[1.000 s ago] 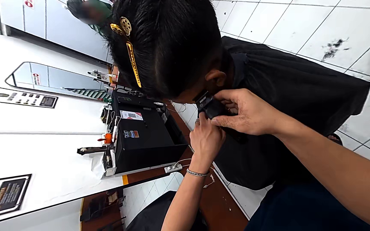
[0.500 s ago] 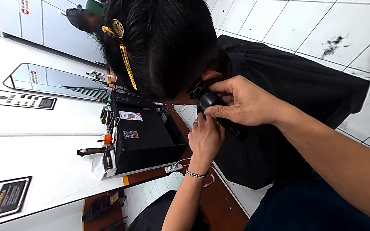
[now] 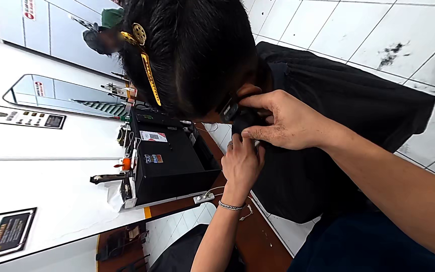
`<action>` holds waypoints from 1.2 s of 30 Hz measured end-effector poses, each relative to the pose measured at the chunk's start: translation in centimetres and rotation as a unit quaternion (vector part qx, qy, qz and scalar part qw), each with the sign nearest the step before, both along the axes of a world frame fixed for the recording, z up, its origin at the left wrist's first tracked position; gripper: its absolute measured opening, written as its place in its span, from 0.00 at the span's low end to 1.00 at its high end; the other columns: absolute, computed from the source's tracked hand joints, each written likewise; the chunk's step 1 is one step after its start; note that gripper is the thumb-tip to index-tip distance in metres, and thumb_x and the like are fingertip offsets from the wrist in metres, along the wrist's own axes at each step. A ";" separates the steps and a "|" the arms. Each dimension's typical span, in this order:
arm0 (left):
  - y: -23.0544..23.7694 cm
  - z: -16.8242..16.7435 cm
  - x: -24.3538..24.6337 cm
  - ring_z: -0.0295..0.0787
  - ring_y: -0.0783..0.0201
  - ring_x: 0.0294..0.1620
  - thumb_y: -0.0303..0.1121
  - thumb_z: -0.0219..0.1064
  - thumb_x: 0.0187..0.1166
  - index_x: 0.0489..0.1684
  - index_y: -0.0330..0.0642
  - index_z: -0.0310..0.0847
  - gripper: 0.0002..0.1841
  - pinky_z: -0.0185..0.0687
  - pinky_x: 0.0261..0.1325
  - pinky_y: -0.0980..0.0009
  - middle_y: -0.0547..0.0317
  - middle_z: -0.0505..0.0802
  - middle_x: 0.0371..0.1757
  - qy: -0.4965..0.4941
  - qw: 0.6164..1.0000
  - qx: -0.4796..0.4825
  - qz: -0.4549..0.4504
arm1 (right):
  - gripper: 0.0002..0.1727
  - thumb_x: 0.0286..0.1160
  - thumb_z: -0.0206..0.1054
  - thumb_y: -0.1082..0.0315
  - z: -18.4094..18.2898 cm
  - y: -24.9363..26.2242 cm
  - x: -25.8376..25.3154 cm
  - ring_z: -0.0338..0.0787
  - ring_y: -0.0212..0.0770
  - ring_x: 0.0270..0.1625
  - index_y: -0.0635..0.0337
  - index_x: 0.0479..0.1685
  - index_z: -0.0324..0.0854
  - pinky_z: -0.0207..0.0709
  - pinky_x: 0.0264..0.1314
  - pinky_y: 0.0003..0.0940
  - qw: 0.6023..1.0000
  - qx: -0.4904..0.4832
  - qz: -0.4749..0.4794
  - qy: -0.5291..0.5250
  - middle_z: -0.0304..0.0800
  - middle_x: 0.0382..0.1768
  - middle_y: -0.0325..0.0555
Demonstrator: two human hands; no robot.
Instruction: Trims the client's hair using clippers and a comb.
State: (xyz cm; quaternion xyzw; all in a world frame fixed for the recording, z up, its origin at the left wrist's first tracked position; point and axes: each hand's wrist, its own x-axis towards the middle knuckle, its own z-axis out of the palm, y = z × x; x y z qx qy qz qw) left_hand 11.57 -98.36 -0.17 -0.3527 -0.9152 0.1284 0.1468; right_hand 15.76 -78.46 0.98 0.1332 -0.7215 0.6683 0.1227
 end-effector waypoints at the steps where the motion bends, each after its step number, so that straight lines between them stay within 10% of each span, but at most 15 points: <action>1: -0.1 -0.1 0.0 0.90 0.40 0.34 0.45 0.68 0.74 0.48 0.36 0.86 0.19 0.78 0.24 0.49 0.39 0.89 0.45 0.001 1.000 0.003 -0.003 | 0.27 0.76 0.73 0.59 -0.1 0.0 0.0 0.91 0.32 0.53 0.61 0.72 0.82 0.85 0.56 0.30 1.000 0.015 0.004 -0.007 0.92 0.57 0.47; 19: 0.1 -0.1 -0.1 0.89 0.41 0.33 0.46 0.68 0.73 0.50 0.35 0.84 0.21 0.77 0.23 0.50 0.39 0.88 0.44 0.009 1.000 -0.002 -0.002 | 0.24 0.76 0.74 0.56 -0.2 0.4 -0.2 0.90 0.29 0.43 0.60 0.67 0.84 0.84 0.49 0.28 0.999 0.031 0.003 -0.040 0.93 0.46 0.43; 26: 0.1 -0.2 -0.2 0.90 0.42 0.34 0.46 0.68 0.74 0.49 0.35 0.85 0.20 0.78 0.24 0.49 0.40 0.89 0.44 0.005 1.000 -0.006 0.001 | 0.26 0.76 0.74 0.61 0.1 0.1 -0.1 0.91 0.30 0.51 0.61 0.73 0.81 0.84 0.55 0.29 1.000 0.007 -0.008 -0.005 0.91 0.58 0.46; 30: 0.0 -0.2 -0.2 0.90 0.41 0.33 0.46 0.68 0.73 0.47 0.34 0.85 0.21 0.78 0.23 0.49 0.39 0.89 0.44 0.009 1.000 -0.003 -0.004 | 0.24 0.75 0.74 0.57 0.0 0.4 -0.3 0.91 0.28 0.43 0.60 0.66 0.84 0.85 0.48 0.26 1.000 0.021 0.003 -0.023 0.93 0.46 0.43; 36: 0.0 -0.2 -0.2 0.90 0.41 0.33 0.45 0.67 0.73 0.49 0.34 0.84 0.21 0.78 0.23 0.50 0.40 0.89 0.44 0.011 1.000 0.001 -0.008 | 0.26 0.75 0.74 0.61 0.2 0.3 -0.1 0.90 0.31 0.54 0.61 0.73 0.82 0.84 0.57 0.30 1.000 0.010 -0.015 0.010 0.91 0.60 0.46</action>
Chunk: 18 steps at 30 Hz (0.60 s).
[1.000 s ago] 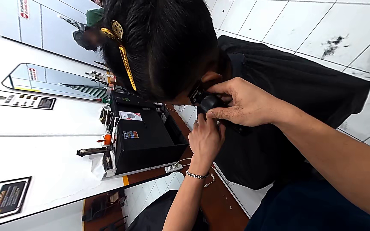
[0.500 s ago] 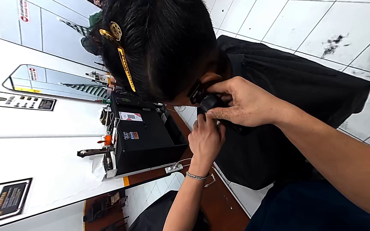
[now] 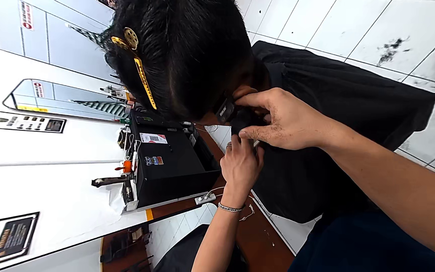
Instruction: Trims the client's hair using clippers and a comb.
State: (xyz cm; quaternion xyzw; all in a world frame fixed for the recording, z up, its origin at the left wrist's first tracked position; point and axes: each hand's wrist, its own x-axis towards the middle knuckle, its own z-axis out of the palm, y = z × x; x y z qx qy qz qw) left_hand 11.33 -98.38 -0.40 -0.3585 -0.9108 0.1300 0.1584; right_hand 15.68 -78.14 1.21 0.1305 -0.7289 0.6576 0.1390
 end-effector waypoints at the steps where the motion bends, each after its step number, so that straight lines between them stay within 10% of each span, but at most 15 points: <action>1: 0.0 0.0 0.0 0.90 0.41 0.33 0.45 0.68 0.73 0.48 0.34 0.85 0.20 0.78 0.23 0.50 0.40 0.89 0.44 0.000 1.000 0.000 0.002 | 0.25 0.75 0.74 0.61 0.0 0.1 0.0 0.91 0.31 0.50 0.60 0.71 0.83 0.84 0.53 0.30 1.000 0.009 0.004 -0.006 0.92 0.56 0.46; 18: 0.2 0.0 0.0 0.90 0.41 0.34 0.47 0.69 0.71 0.48 0.34 0.85 0.22 0.78 0.23 0.49 0.40 0.89 0.44 -0.005 1.000 -0.013 0.009 | 0.24 0.76 0.74 0.58 -0.1 0.6 -0.2 0.91 0.27 0.47 0.60 0.68 0.83 0.85 0.51 0.24 0.999 -0.016 0.024 -0.020 0.93 0.48 0.42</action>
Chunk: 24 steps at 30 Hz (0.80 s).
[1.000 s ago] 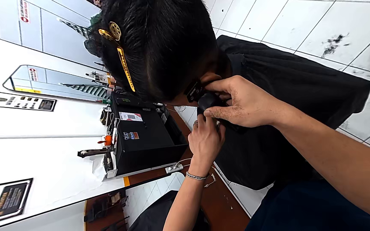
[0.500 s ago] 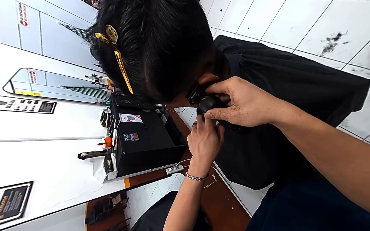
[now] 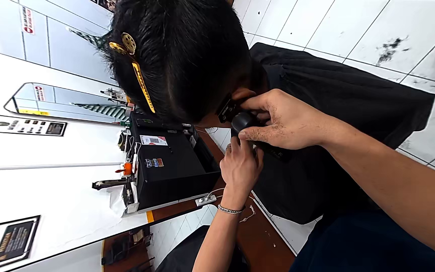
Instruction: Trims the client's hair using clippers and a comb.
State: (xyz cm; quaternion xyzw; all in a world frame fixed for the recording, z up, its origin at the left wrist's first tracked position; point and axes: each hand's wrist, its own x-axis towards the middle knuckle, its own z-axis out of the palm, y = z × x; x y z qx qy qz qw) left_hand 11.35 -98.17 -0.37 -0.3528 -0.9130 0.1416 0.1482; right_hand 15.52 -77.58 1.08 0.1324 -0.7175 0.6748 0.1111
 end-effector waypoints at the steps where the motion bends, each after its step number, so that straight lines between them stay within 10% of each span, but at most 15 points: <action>1: 0.0 0.0 0.0 0.90 0.41 0.33 0.47 0.68 0.72 0.50 0.34 0.84 0.23 0.78 0.23 0.49 0.40 0.89 0.44 0.002 1.000 0.001 -0.001 | 0.24 0.76 0.74 0.58 0.1 0.0 0.0 0.91 0.26 0.47 0.60 0.68 0.83 0.85 0.52 0.24 1.000 -0.007 -0.002 0.000 0.93 0.49 0.42; 5: -0.1 -0.1 -0.1 0.90 0.41 0.32 0.46 0.68 0.73 0.53 0.33 0.84 0.23 0.78 0.23 0.49 0.40 0.89 0.42 0.009 1.000 0.006 -0.005 | 0.26 0.76 0.73 0.62 0.0 -0.1 -0.1 0.91 0.27 0.52 0.62 0.72 0.81 0.85 0.55 0.24 0.999 -0.022 -0.006 0.032 0.91 0.60 0.44; 13: -0.2 -0.1 -0.1 0.90 0.41 0.32 0.47 0.68 0.72 0.51 0.33 0.84 0.23 0.78 0.23 0.49 0.39 0.89 0.43 0.007 1.000 0.004 -0.005 | 0.23 0.76 0.75 0.60 0.3 0.0 0.0 0.91 0.26 0.45 0.60 0.68 0.83 0.85 0.50 0.23 1.000 -0.003 0.003 -0.005 0.93 0.48 0.42; 17: -0.2 -0.2 -0.1 0.90 0.42 0.32 0.45 0.67 0.73 0.46 0.35 0.85 0.20 0.78 0.22 0.49 0.41 0.89 0.41 0.008 1.000 0.011 -0.009 | 0.24 0.76 0.74 0.61 0.1 0.0 0.1 0.90 0.30 0.54 0.60 0.70 0.84 0.84 0.56 0.28 0.999 0.023 0.005 0.022 0.90 0.63 0.45; 20: -0.2 -0.2 -0.1 0.90 0.41 0.32 0.47 0.68 0.73 0.44 0.35 0.85 0.21 0.78 0.23 0.49 0.40 0.89 0.43 0.004 1.000 0.006 -0.007 | 0.22 0.77 0.74 0.58 0.0 0.1 0.0 0.90 0.27 0.41 0.59 0.65 0.84 0.84 0.46 0.25 0.999 0.039 0.010 -0.007 0.92 0.45 0.42; 24: -0.2 -0.2 -0.1 0.90 0.41 0.32 0.48 0.67 0.73 0.48 0.34 0.85 0.22 0.78 0.22 0.50 0.39 0.89 0.43 0.009 1.000 0.005 -0.009 | 0.24 0.77 0.74 0.58 0.4 0.1 0.0 0.90 0.26 0.44 0.58 0.70 0.83 0.84 0.48 0.25 1.000 0.024 0.000 -0.007 0.93 0.48 0.41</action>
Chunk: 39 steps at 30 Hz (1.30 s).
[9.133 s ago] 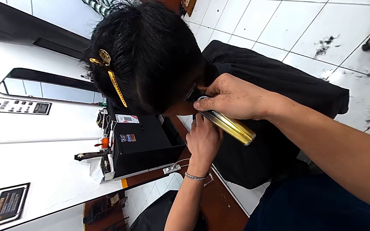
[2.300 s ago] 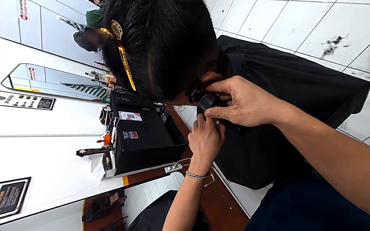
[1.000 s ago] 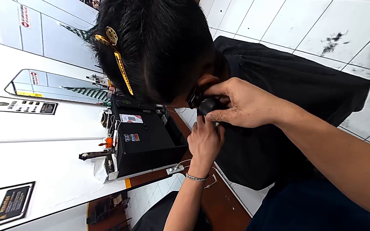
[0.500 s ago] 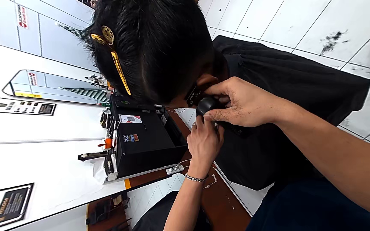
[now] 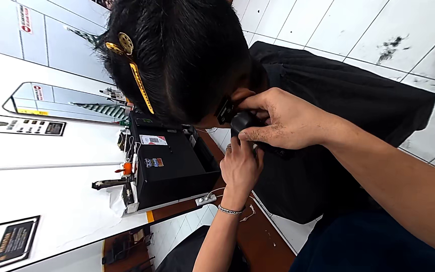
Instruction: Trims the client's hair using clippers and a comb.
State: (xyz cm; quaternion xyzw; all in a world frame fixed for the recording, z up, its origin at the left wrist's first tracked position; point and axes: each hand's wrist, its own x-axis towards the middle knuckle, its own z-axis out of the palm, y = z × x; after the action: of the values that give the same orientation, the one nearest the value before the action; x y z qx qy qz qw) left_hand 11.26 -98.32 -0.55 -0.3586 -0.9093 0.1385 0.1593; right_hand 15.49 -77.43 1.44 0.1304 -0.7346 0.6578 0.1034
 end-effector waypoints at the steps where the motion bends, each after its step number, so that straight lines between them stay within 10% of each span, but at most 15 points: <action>1: 0.0 0.0 0.0 0.90 0.42 0.32 0.48 0.67 0.73 0.49 0.34 0.85 0.22 0.78 0.22 0.50 0.40 0.89 0.43 0.001 1.000 0.001 0.000 | 0.24 0.77 0.74 0.59 0.0 -0.1 0.0 0.90 0.27 0.45 0.59 0.70 0.83 0.84 0.49 0.25 1.000 -0.005 -0.007 0.009 0.93 0.50 0.42; 26: -0.1 0.0 0.1 0.91 0.41 0.34 0.48 0.67 0.74 0.53 0.34 0.84 0.24 0.78 0.22 0.49 0.40 0.90 0.44 -0.003 1.000 0.001 0.003 | 0.23 0.78 0.73 0.62 0.1 0.1 0.0 0.91 0.26 0.51 0.62 0.68 0.83 0.85 0.54 0.23 0.999 -0.039 0.013 0.026 0.92 0.55 0.43; 39: -0.1 -0.1 0.0 0.91 0.41 0.33 0.47 0.67 0.73 0.39 0.34 0.85 0.20 0.78 0.23 0.48 0.39 0.90 0.42 -0.001 1.000 0.001 0.003 | 0.23 0.75 0.74 0.59 0.2 0.1 0.1 0.90 0.30 0.45 0.59 0.66 0.85 0.84 0.50 0.29 1.000 0.025 0.012 0.000 0.93 0.50 0.43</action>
State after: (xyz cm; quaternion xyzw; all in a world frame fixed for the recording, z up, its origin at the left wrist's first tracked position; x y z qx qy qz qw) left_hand 11.22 -98.44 -0.63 -0.3556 -0.9109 0.1373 0.1582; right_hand 15.62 -77.36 1.67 0.1422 -0.7491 0.6404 0.0921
